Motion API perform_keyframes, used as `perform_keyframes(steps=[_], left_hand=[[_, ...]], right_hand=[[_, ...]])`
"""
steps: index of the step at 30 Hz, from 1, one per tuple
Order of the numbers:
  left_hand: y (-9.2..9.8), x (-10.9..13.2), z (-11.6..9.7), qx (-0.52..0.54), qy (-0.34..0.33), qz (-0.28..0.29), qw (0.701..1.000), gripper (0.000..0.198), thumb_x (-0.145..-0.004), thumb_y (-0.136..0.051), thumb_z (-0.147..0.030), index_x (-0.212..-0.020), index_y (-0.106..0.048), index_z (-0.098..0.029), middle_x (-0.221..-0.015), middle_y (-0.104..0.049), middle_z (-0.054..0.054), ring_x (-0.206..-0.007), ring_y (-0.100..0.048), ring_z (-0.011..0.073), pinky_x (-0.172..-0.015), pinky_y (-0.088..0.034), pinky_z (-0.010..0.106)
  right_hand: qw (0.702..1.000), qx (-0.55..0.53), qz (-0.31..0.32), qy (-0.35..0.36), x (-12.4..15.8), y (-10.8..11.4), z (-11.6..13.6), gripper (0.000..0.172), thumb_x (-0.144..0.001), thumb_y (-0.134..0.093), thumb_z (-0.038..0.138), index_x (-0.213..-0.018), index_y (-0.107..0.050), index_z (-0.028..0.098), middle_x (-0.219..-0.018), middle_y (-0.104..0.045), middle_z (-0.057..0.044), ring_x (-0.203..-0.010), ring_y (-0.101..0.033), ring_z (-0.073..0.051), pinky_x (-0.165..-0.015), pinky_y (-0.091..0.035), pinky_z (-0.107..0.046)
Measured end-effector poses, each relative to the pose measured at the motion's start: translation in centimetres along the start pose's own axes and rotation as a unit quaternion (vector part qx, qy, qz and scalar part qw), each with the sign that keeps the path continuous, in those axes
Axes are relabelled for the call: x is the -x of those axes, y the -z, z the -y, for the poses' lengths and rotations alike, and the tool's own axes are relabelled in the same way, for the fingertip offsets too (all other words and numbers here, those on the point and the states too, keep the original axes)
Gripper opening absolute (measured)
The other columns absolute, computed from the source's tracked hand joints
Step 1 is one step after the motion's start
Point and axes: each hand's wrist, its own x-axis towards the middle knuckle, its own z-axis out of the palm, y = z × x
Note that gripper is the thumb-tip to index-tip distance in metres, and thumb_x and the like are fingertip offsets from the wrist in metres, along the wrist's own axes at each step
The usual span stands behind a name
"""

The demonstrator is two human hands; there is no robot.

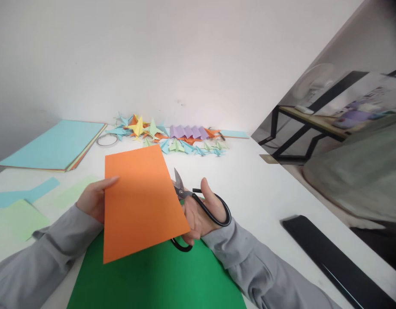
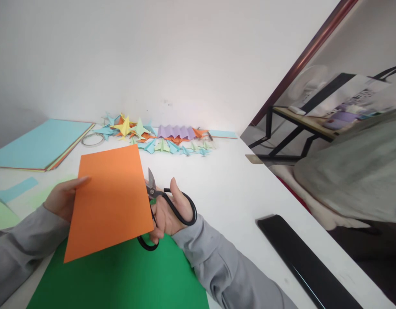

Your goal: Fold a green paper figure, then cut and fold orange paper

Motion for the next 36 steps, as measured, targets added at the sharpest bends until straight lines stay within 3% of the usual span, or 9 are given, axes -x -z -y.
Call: perform_keyframes(steps=[4,7,10,17,25,36], left_hand=[[-0.2,0.3,-0.5,0.013,-0.021,-0.021,0.999,0.035,-0.069,-0.059,-0.028,-0.100,-0.064,-0.013,-0.083,-0.072,0.013,-0.080,-0.067,0.0328,-0.062,-0.057,0.040],[-0.5,0.4,-0.4,-0.012,-0.003,-0.033,0.999,0.039,-0.068,-0.061,-0.019,-0.106,-0.062,-0.012,-0.081,-0.072,0.014,-0.077,-0.068,0.0320,-0.062,-0.057,0.040],[-0.5,0.1,-0.2,-0.042,-0.001,-0.029,0.999,0.042,-0.067,-0.066,-0.016,-0.108,-0.061,-0.013,-0.082,-0.072,0.013,-0.071,-0.068,0.0303,-0.061,-0.058,0.039],[-0.5,-0.6,0.3,-0.061,-0.091,-0.016,0.994,0.045,-0.064,-0.068,-0.011,-0.108,-0.061,-0.017,-0.088,-0.072,0.011,-0.072,-0.068,0.0283,-0.061,-0.058,0.037],[-0.7,-0.6,0.2,-0.072,-0.081,-0.037,0.993,0.049,-0.064,-0.068,-0.010,-0.111,-0.059,-0.016,-0.090,-0.071,0.012,-0.070,-0.069,0.0281,-0.060,-0.058,0.037],[-0.3,-0.9,0.1,-0.077,-0.089,-0.024,0.993,0.042,-0.064,-0.070,-0.013,-0.106,-0.061,-0.016,-0.089,-0.072,0.010,-0.073,-0.069,0.0272,-0.064,-0.059,0.037]], right_hand=[[0.999,0.004,0.042,-0.024,0.2,0.3,0.1,0.090,-0.065,0.025,0.070,-0.136,-0.005,0.023,-0.074,-0.062,-0.004,-0.035,-0.041,-0.011,-0.043,-0.034,-0.028],[0.998,-0.008,0.064,-0.024,0.3,0.6,-0.1,0.091,-0.066,0.024,0.070,-0.136,-0.006,0.021,-0.063,-0.058,-0.001,-0.034,-0.043,-0.012,-0.044,-0.034,-0.028],[0.997,-0.026,0.073,-0.005,0.2,0.5,-0.1,0.088,-0.068,0.021,0.070,-0.135,-0.012,0.023,-0.066,-0.059,-0.001,-0.035,-0.045,-0.013,-0.044,-0.033,-0.027],[0.998,-0.006,0.054,0.016,-0.1,0.2,0.0,0.085,-0.070,0.020,0.069,-0.135,-0.014,0.026,-0.092,-0.063,-0.009,-0.036,-0.043,-0.010,-0.042,-0.033,-0.026],[0.997,-0.034,0.052,0.042,-0.2,0.0,-0.1,0.084,-0.072,0.020,0.067,-0.134,-0.019,0.026,-0.092,-0.064,-0.009,-0.035,-0.041,-0.009,-0.040,-0.032,-0.025],[0.994,-0.066,0.065,0.063,-0.2,0.2,0.0,0.086,-0.071,0.024,0.064,-0.136,-0.016,0.025,-0.089,-0.065,-0.009,-0.040,-0.050,-0.012,-0.040,-0.035,-0.026]])
